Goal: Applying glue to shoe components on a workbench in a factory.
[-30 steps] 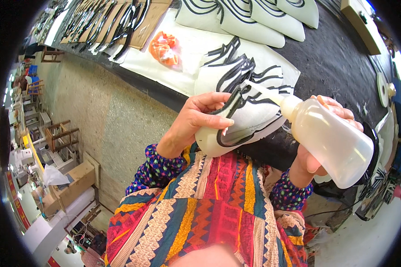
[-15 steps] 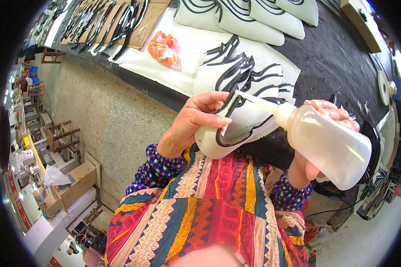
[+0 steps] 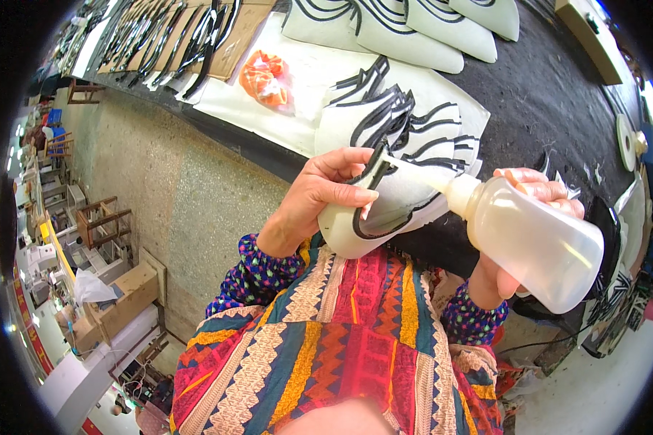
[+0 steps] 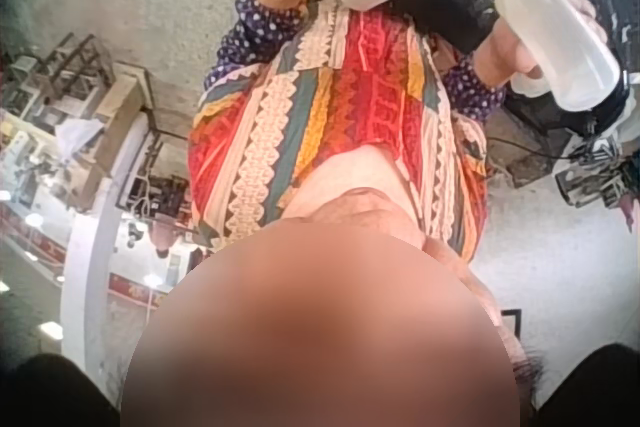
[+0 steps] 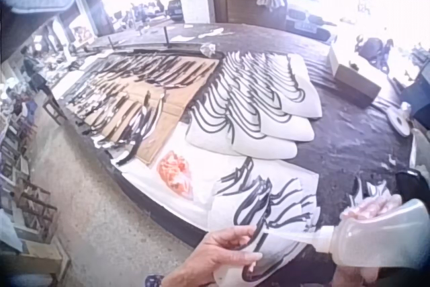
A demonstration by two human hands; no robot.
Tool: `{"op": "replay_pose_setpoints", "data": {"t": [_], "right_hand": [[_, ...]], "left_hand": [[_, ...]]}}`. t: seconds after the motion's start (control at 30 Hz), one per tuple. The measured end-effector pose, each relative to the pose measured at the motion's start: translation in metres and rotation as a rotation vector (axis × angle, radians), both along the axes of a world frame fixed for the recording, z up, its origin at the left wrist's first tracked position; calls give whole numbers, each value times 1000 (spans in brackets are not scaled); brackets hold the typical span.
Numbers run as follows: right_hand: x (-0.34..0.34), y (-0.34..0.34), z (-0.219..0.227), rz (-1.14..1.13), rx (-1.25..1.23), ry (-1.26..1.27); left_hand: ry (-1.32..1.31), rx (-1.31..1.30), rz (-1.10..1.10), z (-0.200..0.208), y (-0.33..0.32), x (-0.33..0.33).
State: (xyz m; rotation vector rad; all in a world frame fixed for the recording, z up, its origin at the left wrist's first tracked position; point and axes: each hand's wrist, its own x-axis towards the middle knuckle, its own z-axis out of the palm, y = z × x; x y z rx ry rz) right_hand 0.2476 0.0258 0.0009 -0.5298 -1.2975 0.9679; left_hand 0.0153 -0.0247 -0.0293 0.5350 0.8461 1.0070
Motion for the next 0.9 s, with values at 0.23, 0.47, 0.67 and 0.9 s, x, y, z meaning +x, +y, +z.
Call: {"op": "replay_pose_setpoints", "data": {"t": [0.23,0.47,0.67,0.9], "right_hand": [[1,6,-3,66,170,-25],[0,7,-1,85,227,-16],[4,14,-5,-35,320,-57],[2,10,-5,102,347,-60]], "left_hand": [[-49,-22,34,0,-2,2],[-55,-46,30,2,-2,4],[-90,-48,19,1,-3,5],[-140,-66,11,-1,-4,6]]}}
